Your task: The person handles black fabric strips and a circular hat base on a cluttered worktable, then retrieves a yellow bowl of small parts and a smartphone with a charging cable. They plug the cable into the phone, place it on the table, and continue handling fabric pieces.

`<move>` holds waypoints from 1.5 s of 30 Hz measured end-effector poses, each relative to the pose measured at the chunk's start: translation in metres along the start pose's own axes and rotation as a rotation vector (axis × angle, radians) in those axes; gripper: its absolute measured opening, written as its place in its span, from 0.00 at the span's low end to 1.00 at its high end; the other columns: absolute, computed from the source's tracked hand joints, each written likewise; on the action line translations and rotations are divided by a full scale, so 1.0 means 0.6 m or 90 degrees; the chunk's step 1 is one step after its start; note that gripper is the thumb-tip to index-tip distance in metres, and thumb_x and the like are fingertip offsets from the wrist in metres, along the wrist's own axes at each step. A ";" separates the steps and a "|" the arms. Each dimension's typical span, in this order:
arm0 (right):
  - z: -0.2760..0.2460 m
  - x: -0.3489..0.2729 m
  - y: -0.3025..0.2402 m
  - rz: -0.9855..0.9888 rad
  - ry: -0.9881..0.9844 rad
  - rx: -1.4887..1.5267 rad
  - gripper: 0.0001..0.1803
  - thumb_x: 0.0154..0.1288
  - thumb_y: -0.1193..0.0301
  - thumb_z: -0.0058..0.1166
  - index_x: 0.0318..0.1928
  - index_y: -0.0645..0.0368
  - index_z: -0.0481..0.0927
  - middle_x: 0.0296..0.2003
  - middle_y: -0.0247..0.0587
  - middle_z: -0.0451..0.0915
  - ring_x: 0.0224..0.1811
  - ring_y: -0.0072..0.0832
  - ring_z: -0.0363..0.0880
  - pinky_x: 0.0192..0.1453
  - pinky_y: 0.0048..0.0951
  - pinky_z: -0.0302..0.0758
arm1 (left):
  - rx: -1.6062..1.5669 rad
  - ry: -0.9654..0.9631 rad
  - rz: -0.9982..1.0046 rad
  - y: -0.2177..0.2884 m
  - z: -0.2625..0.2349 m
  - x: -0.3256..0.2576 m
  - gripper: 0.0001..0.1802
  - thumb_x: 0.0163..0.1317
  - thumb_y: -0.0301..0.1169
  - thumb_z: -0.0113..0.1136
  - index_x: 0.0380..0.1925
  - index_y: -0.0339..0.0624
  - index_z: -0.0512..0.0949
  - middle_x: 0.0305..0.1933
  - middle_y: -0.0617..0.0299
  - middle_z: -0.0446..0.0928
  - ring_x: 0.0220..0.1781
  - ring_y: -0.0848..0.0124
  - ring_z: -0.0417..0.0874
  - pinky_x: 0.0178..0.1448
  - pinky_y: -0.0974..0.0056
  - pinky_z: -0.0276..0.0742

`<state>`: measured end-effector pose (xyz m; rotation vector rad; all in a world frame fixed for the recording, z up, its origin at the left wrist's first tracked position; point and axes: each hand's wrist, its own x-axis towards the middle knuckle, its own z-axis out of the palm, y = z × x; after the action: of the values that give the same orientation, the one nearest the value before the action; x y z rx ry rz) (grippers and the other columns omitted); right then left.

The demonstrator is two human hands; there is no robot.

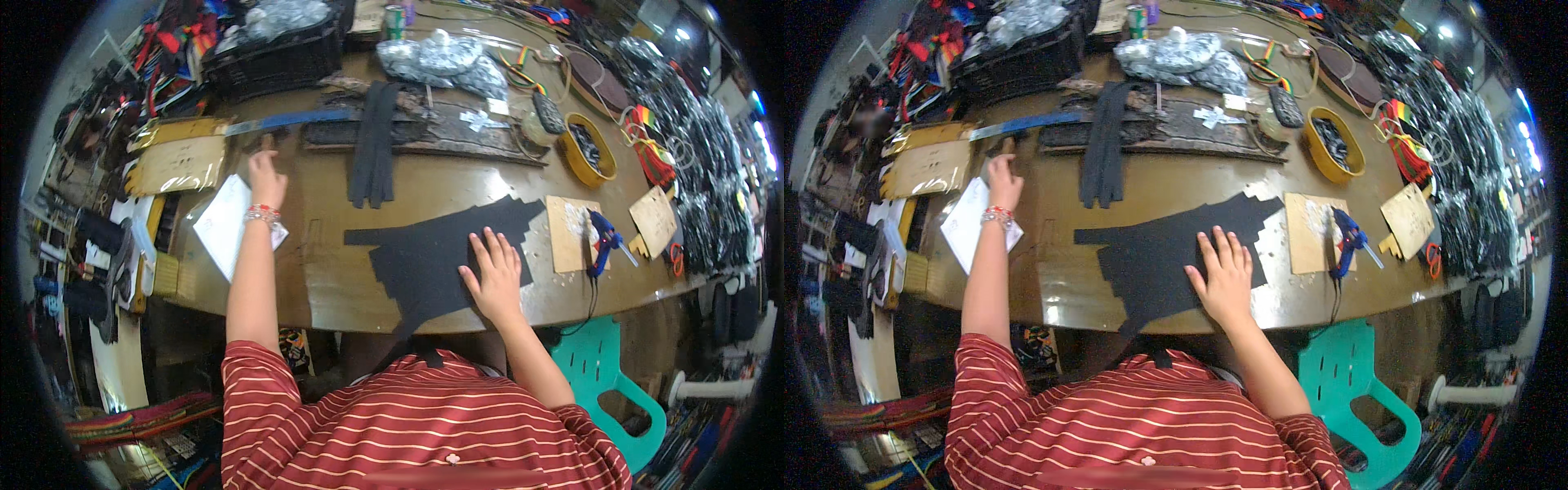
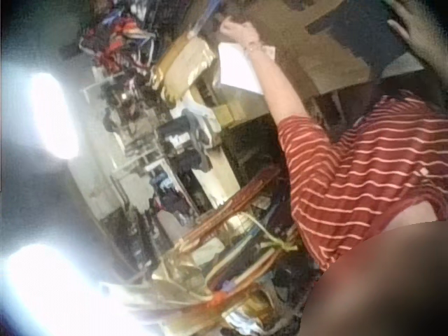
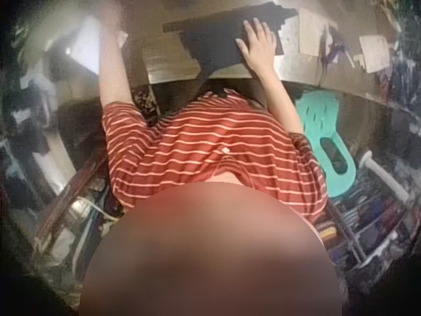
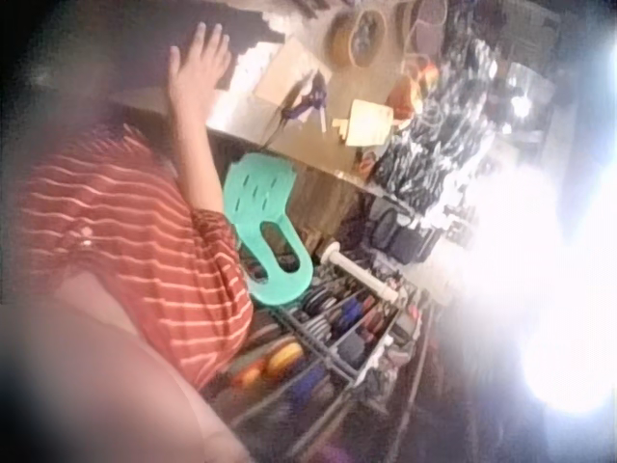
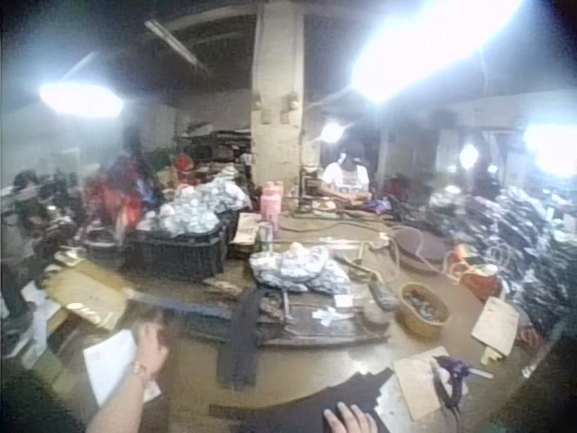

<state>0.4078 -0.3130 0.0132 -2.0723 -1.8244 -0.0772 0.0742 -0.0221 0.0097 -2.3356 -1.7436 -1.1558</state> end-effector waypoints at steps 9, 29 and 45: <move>-0.044 0.005 -0.009 0.035 -0.091 0.164 0.31 0.58 0.53 0.53 0.58 0.57 0.68 0.56 0.49 0.67 0.56 0.44 0.66 0.59 0.43 0.62 | -0.103 -0.420 0.334 0.329 -0.028 -0.167 0.39 0.50 0.53 0.61 0.54 0.34 0.68 0.58 0.46 0.67 0.61 0.54 0.66 0.65 0.56 0.61; -0.050 0.150 0.072 -0.315 -0.330 0.085 0.45 0.41 0.65 0.68 0.63 0.50 0.64 0.60 0.41 0.63 0.62 0.42 0.60 0.66 0.39 0.57 | -0.886 -0.151 0.049 0.162 -0.211 -0.011 0.35 0.55 0.25 0.61 0.63 0.39 0.59 0.62 0.54 0.66 0.64 0.65 0.66 0.66 0.60 0.58; -0.028 0.191 0.080 -0.224 -0.223 0.085 0.42 0.30 0.52 0.73 0.49 0.55 0.73 0.45 0.47 0.68 0.53 0.46 0.66 0.57 0.41 0.65 | -0.180 -0.712 0.415 0.336 -0.060 -0.170 0.21 0.59 0.30 0.51 0.54 0.50 0.72 0.38 0.53 0.77 0.43 0.56 0.77 0.51 0.55 0.73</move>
<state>0.4758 -0.2141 0.0500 -1.7351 -2.3163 0.3252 0.2107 -0.1981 0.0610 -3.6367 -0.6390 0.0924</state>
